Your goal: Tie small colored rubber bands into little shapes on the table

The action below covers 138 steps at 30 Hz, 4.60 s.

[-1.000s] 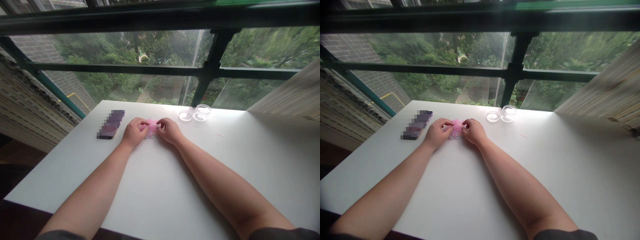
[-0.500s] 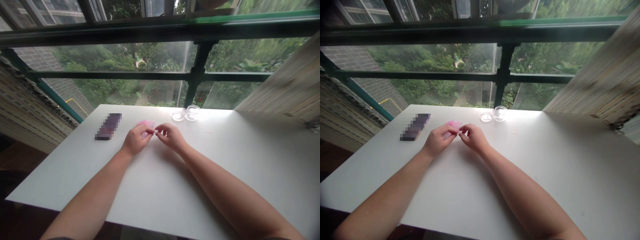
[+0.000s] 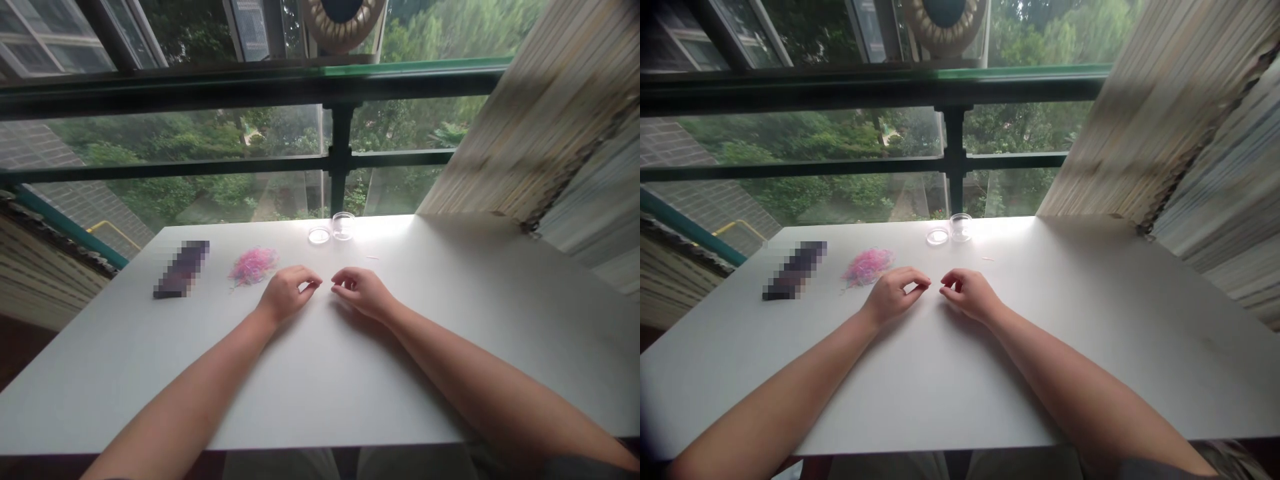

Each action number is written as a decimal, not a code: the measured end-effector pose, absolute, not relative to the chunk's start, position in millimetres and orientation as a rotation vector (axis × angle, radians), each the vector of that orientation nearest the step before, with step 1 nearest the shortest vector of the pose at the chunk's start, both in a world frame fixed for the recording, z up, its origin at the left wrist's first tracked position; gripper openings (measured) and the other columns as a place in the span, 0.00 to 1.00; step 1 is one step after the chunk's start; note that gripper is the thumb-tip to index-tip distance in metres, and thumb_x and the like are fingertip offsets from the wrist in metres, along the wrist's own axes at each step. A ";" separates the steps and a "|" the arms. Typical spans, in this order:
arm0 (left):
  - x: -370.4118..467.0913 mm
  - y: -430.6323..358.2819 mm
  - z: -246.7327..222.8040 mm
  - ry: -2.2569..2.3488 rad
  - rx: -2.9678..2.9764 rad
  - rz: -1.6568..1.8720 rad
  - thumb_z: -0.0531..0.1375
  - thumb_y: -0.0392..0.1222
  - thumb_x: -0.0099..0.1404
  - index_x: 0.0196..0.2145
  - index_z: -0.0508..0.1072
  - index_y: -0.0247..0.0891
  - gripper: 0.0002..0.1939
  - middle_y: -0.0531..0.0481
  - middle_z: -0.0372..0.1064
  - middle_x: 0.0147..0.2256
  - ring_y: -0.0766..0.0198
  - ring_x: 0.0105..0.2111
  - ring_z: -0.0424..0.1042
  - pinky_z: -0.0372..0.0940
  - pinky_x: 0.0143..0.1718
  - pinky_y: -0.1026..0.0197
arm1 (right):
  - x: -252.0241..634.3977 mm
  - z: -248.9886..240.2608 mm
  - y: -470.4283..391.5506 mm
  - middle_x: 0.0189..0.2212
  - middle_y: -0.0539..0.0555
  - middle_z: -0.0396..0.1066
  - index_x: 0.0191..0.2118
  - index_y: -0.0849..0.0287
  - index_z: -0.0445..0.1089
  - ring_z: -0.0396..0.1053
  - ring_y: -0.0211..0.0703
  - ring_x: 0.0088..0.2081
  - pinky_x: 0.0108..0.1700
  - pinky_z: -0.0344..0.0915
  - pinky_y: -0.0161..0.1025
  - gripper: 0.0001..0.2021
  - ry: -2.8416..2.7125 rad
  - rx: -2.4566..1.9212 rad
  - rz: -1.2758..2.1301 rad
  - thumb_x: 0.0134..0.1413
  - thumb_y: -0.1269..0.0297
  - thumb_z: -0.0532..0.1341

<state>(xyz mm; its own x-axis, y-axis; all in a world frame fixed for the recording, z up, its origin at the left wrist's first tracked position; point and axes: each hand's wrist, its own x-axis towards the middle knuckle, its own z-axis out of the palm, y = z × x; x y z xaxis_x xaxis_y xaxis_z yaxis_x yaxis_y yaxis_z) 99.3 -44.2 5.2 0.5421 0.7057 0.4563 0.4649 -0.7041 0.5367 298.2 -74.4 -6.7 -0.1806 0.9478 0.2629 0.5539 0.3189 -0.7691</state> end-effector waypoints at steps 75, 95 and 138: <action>135.8 -22.0 -6.0 1.298 2.168 0.886 0.56 0.43 0.57 0.31 0.74 0.39 0.08 0.51 0.73 0.29 0.65 0.28 0.71 0.65 0.33 0.63 | 306.3 -15.5 -64.5 0.22 0.49 0.67 0.30 0.60 0.69 0.62 0.35 0.24 0.28 0.60 0.33 0.06 -1.583 -1.336 0.676 0.47 0.66 0.57; 148.3 -3.4 -10.0 1.363 2.251 0.839 0.56 0.41 0.57 0.35 0.75 0.39 0.10 0.48 0.73 0.33 0.62 0.31 0.71 0.65 0.36 0.60 | 322.4 -14.8 -55.8 0.26 0.51 0.70 0.31 0.60 0.70 0.62 0.35 0.23 0.28 0.59 0.35 0.08 -1.388 -1.464 0.500 0.47 0.65 0.55; -8.9 -7.5 7.7 1.638 2.201 1.002 0.54 0.37 0.54 0.37 0.74 0.37 0.14 0.48 0.69 0.37 0.63 0.36 0.67 0.63 0.34 0.64 | 330.9 -17.3 -62.1 0.21 0.50 0.66 0.35 0.59 0.71 0.60 0.36 0.21 0.26 0.58 0.36 0.11 -1.651 -1.654 0.458 0.48 0.60 0.56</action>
<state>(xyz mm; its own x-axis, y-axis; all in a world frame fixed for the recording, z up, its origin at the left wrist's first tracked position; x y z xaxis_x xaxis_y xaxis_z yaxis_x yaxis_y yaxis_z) -8.9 -7.5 7.7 0.1463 0.9101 0.3877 0.7596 -0.3544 0.5453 330.9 -62.1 -17.3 0.1069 0.9630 0.2475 0.6982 0.1046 -0.7082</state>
